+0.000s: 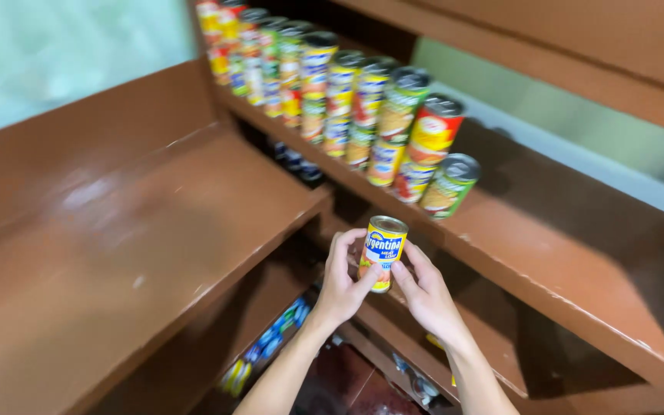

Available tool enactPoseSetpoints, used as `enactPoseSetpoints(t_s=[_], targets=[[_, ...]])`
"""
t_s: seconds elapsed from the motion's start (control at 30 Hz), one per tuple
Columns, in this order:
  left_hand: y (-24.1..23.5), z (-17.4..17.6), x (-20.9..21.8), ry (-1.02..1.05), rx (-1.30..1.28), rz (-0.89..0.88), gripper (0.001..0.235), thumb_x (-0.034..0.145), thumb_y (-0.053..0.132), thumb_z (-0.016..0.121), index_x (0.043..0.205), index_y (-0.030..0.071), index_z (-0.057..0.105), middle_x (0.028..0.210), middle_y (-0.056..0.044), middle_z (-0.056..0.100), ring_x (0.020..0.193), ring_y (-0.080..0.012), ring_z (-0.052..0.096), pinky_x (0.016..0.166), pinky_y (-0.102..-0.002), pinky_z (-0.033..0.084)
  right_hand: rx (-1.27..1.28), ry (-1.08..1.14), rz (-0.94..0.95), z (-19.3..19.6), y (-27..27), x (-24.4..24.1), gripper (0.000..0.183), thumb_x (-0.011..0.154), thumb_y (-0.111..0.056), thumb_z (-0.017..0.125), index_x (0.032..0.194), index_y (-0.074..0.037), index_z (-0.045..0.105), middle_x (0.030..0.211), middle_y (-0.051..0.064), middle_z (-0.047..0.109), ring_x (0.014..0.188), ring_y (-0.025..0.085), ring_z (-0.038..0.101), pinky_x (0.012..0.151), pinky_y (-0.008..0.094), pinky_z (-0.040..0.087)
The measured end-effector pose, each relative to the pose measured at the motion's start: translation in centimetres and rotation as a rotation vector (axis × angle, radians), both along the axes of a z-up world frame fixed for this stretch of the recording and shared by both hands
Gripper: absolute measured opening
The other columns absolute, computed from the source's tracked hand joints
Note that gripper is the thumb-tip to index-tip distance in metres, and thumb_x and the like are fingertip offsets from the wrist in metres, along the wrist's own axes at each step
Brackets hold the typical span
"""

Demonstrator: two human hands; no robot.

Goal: Picking up various canned food items from a cardboard box on the floor and organizing them onto a wooden shelf.

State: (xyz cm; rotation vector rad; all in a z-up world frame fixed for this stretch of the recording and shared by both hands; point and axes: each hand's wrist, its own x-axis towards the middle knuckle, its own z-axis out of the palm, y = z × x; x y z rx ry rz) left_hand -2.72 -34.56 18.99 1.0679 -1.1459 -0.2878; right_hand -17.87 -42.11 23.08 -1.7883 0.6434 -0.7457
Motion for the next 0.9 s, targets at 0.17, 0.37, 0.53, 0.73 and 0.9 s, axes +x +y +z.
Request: enactPoseSetpoints(t_s=[0.17, 0.37, 0.53, 0.73, 0.9], targets=[[-3.7, 2.1, -1.9, 0.012, -0.087, -0.211, 0.056, 0.090, 0.013, 0.076, 0.138, 0.004, 0.049, 0.115, -0.007, 0.050, 0.102, -0.0162, 0.058, 0.084, -0.030, 0.056, -0.108, -0.088, -0.111, 2.7, -0.9, -2.7, 0.050, 0.101, -0.017, 0.057, 0.148, -0.002, 0.048, 0.138, 0.009, 0.062, 0.127, 0.018, 0.057, 0.107, 0.033, 0.045], [-6.2, 4.1, -3.8, -0.076, -0.167, -0.284, 0.054, 0.096, 0.015, 0.073, 0.142, 0.003, 0.050, 0.121, -0.010, 0.053, 0.106, -0.0181, 0.061, 0.089, -0.031, 0.056, -0.043, -0.213, -0.155, 3.8, -1.2, -4.9, 0.056, 0.097, -0.015, 0.064, 0.148, -0.003, 0.045, 0.135, 0.010, 0.063, 0.122, 0.019, 0.061, 0.103, 0.037, 0.051], [-7.6, 5.5, -4.9, -0.113, -0.212, -0.303, 0.050, 0.103, 0.021, 0.066, 0.146, 0.003, 0.050, 0.126, -0.013, 0.053, 0.112, -0.0227, 0.062, 0.097, -0.035, 0.054, -0.091, -0.246, -0.208, 5.0, -1.6, -5.6, 0.070, 0.088, -0.010, 0.073, 0.150, -0.004, 0.041, 0.135, 0.010, 0.063, 0.124, 0.019, 0.062, 0.104, 0.038, 0.054], [-8.2, 6.8, -4.7, -0.300, -0.258, -0.172, 0.045, 0.107, 0.018, 0.060, 0.148, 0.002, 0.051, 0.133, -0.018, 0.052, 0.121, -0.0316, 0.058, 0.103, -0.039, 0.050, -0.168, -0.278, -0.268, 5.8, -3.1, -5.9, 0.078, 0.081, 0.001, 0.079, 0.149, -0.004, 0.042, 0.133, 0.009, 0.063, 0.120, 0.020, 0.064, 0.105, 0.038, 0.054], [-8.1, 9.0, -3.4, -0.465, -0.204, -0.046, 0.042, 0.101, 0.014, 0.062, 0.142, 0.006, 0.057, 0.140, -0.018, 0.054, 0.123, -0.0339, 0.061, 0.099, -0.040, 0.054, -0.279, -0.415, -0.338, 7.0, -5.6, -4.6, 0.074, 0.082, 0.007, 0.077, 0.147, -0.001, 0.045, 0.134, 0.011, 0.063, 0.123, 0.020, 0.064, 0.108, 0.036, 0.053]])
